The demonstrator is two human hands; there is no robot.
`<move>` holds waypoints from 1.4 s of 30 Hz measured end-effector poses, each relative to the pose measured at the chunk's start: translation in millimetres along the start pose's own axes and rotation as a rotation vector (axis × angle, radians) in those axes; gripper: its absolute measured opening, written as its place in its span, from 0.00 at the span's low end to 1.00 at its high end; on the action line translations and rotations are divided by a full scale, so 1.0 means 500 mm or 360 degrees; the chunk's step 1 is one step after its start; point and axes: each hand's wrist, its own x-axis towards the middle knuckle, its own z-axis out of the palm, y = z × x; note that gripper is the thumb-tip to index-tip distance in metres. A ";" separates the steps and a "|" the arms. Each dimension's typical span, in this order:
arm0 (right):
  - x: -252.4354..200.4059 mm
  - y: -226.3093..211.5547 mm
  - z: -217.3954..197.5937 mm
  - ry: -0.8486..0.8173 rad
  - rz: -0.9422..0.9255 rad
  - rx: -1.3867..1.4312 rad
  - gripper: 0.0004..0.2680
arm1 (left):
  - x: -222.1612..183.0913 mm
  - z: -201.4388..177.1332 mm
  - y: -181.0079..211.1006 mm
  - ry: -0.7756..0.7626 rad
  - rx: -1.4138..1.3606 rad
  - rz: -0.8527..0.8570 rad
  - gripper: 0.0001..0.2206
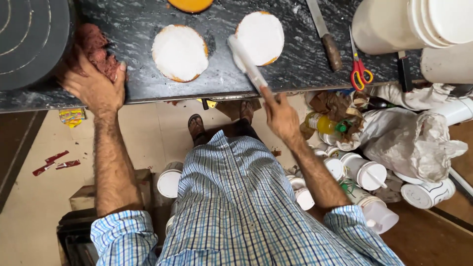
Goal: The person prepares small round cakes by slicing them with a knife, spreading cream using a spatula, pouring an orange glaze from a cup, and sprinkling crumbs by hand.
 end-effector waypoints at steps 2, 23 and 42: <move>-0.034 -0.018 -0.001 0.0031 -0.0038 0.0123 0.19 | 0.000 -0.007 0.009 0.0024 0.0008 0.0028 0.50; 0.099 -0.211 0.119 -0.0091 -0.0382 -0.0245 0.19 | -0.005 0.011 0.014 0.0186 -0.0073 0.0084 0.46; 0.078 -0.127 0.097 0.0042 -0.0435 -0.0191 0.19 | 0.000 0.011 0.008 0.0174 -0.0019 0.0118 0.46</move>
